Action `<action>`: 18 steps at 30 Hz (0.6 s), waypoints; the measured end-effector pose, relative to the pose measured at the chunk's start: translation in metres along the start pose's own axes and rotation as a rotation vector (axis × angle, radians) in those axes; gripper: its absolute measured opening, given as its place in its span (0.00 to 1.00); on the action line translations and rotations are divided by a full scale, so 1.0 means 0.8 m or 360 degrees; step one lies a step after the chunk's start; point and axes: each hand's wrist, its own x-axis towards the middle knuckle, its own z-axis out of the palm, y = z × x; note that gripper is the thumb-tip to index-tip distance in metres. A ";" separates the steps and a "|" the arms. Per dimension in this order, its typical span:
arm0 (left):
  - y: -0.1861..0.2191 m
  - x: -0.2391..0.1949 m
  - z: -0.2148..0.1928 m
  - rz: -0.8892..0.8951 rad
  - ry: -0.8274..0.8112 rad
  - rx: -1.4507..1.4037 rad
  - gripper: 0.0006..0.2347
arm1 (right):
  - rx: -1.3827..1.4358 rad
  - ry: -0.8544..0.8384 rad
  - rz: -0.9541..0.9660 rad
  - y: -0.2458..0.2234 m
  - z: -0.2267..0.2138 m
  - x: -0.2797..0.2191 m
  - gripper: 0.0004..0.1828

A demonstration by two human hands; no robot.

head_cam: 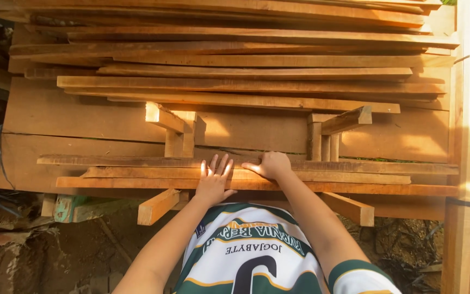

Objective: The person stacks wooden planks on a wooden rack outdoors. They pick up planks from a pile, align them, and place them onto the rack, repeating this process to build a neat stack.

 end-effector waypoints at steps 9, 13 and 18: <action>0.000 0.001 0.005 -0.0011 -0.0018 0.0027 0.45 | -0.0112 0.0471 -0.0009 0.031 0.088 0.041 0.25; 0.002 0.001 0.002 -0.0003 0.0012 0.0049 0.45 | -0.0124 0.0425 -0.0036 0.023 0.069 0.028 0.22; 0.002 0.002 0.002 -0.0020 -0.0019 0.0056 0.45 | -0.0174 0.0441 -0.0073 0.023 0.065 0.026 0.21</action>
